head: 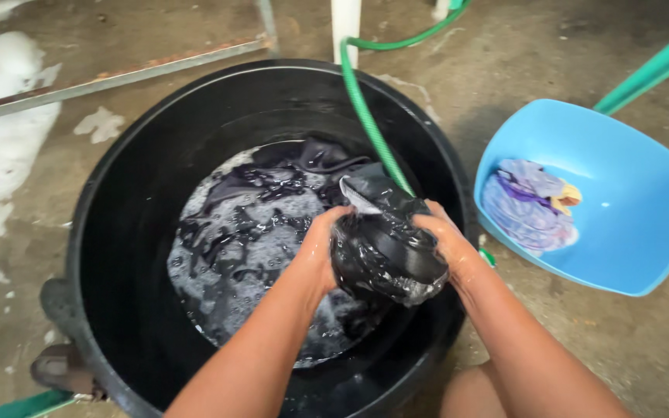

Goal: The person washes clothes in a black basin filled with soapy water by hand, then scrubs a pair of brown sandals in the basin, and finally rinses the basin with water from a green hose.

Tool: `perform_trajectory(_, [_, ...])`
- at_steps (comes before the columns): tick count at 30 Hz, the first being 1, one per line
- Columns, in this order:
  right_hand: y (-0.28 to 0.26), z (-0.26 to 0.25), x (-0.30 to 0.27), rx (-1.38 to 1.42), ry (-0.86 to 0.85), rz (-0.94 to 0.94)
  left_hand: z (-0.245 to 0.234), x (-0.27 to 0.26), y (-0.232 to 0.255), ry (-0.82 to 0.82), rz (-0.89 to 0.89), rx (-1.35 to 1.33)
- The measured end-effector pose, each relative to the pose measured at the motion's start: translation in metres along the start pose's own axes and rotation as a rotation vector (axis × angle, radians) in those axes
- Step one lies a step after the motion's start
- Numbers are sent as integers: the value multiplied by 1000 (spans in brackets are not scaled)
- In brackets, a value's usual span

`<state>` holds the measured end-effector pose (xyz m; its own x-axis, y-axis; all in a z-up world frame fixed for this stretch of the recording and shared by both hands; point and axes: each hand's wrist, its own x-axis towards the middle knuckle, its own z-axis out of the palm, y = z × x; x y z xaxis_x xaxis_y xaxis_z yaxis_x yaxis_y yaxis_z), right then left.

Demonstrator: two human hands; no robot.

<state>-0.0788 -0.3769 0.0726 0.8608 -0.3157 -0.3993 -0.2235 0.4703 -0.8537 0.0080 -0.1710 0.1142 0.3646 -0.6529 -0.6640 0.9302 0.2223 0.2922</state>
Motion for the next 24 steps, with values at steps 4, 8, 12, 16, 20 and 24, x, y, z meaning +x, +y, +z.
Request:
perform_trajectory(4, [0, -61, 1, 248, -93, -146, 38, 34, -4, -213, 32, 117])
perform_trajectory(8, [-25, -99, -13, 553, 23, -253, 111, 55, -5, -13, 246, 385])
perform_trajectory(12, [-81, -121, -46, 693, 130, -374, 166, 64, -4, 146, 508, 766])
perform_trajectory(16, [-112, -140, -71, 755, 249, -421, 178, 94, -28, -126, 579, 874])
perform_trajectory(20, [-100, -151, -60, 616, 473, -335, 163, 110, -60, -171, 554, 927])
perform_trajectory(24, [-73, -121, -27, 295, 929, -237, 135, 104, -60, -137, 593, 921])
